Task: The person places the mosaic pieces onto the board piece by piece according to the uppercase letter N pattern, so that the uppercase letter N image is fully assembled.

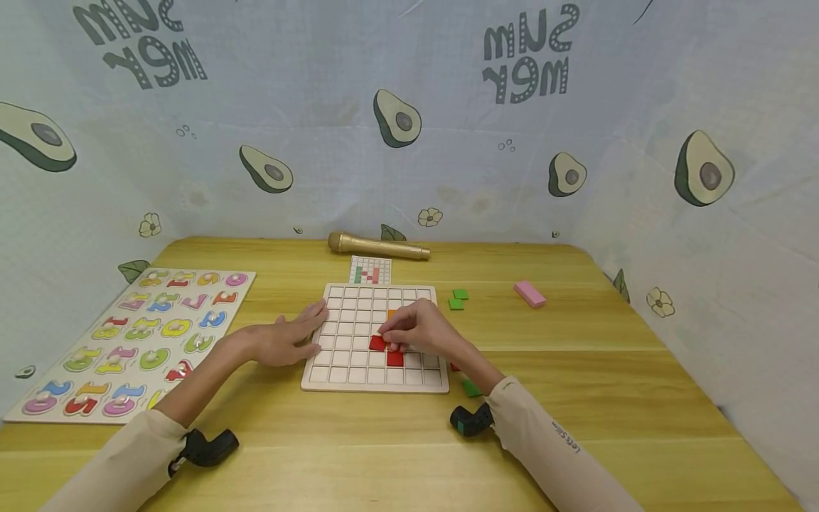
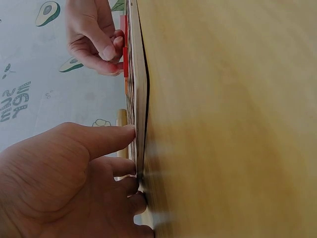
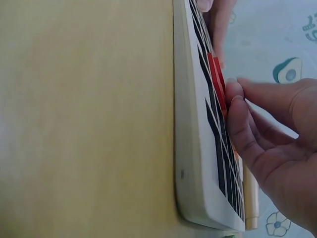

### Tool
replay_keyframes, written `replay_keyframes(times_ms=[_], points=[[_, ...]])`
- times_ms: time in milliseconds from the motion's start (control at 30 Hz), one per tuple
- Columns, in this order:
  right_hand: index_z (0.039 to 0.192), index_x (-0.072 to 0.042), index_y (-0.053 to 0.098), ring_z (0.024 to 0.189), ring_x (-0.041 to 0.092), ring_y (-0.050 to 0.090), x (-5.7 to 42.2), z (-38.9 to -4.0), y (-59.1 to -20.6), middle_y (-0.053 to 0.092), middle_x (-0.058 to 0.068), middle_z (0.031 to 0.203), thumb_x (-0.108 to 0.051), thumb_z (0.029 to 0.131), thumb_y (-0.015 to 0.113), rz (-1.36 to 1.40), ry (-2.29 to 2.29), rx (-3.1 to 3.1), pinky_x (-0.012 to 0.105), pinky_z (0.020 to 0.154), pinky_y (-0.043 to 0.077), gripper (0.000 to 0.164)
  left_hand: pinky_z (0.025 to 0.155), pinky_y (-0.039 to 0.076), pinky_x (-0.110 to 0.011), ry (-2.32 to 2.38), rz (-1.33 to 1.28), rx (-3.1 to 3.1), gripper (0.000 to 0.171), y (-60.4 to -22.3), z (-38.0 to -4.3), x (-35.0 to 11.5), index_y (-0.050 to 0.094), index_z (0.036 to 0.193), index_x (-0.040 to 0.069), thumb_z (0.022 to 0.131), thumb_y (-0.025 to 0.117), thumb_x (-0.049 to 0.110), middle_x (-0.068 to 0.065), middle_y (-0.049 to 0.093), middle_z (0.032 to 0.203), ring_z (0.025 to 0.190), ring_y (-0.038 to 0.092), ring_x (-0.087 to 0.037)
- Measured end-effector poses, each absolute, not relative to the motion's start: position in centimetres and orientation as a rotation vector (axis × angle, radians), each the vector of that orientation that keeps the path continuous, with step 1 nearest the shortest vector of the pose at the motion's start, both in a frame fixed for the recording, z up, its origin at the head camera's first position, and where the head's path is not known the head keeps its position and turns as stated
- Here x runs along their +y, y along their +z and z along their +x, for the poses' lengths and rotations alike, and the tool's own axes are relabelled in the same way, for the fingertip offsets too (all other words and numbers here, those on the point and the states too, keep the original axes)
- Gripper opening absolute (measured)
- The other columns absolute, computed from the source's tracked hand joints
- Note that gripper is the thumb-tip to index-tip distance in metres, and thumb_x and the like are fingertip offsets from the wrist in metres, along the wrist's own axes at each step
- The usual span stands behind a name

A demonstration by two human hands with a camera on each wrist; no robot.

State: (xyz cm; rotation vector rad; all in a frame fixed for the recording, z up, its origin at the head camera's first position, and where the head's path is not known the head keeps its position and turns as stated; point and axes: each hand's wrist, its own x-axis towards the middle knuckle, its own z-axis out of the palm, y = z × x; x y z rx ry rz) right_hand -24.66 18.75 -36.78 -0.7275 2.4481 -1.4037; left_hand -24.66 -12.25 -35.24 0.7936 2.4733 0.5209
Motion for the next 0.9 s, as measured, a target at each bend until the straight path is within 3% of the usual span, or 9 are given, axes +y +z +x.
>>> replay_keyframes(times_ms=[233, 900], points=[[0.106, 0.002, 0.083, 0.076, 0.015, 0.067, 18.6, -24.5, -36.8, 0.079, 0.013, 0.099, -0.003, 0.087, 0.090, -0.849, -1.266, 2.586, 0.024, 0.068, 0.056, 0.021, 0.128, 0.001, -0.072, 0.518, 0.789, 2.473, 0.075, -35.2, -24.7, -12.1, 0.006, 0.172, -0.003, 0.116, 0.046, 0.029, -0.021, -0.007, 0.180, 0.167, -0.002, -0.037], [0.104, -0.002, 0.084, 0.075, 0.012, 0.065, 17.7, -24.0, -36.7, 0.079, 0.005, 0.097, -0.003, 0.087, 0.090, -0.884, -1.159, 2.728, 0.026, 0.069, 0.056, 0.019, 0.128, 0.001, -0.071, 0.512, 0.790, 2.462, 0.075, -35.2, -24.8, -12.3, 0.004, 0.172, -0.002, 0.117, 0.045, 0.028, -0.021, -0.010, 0.180, 0.167, -0.004, -0.037]])
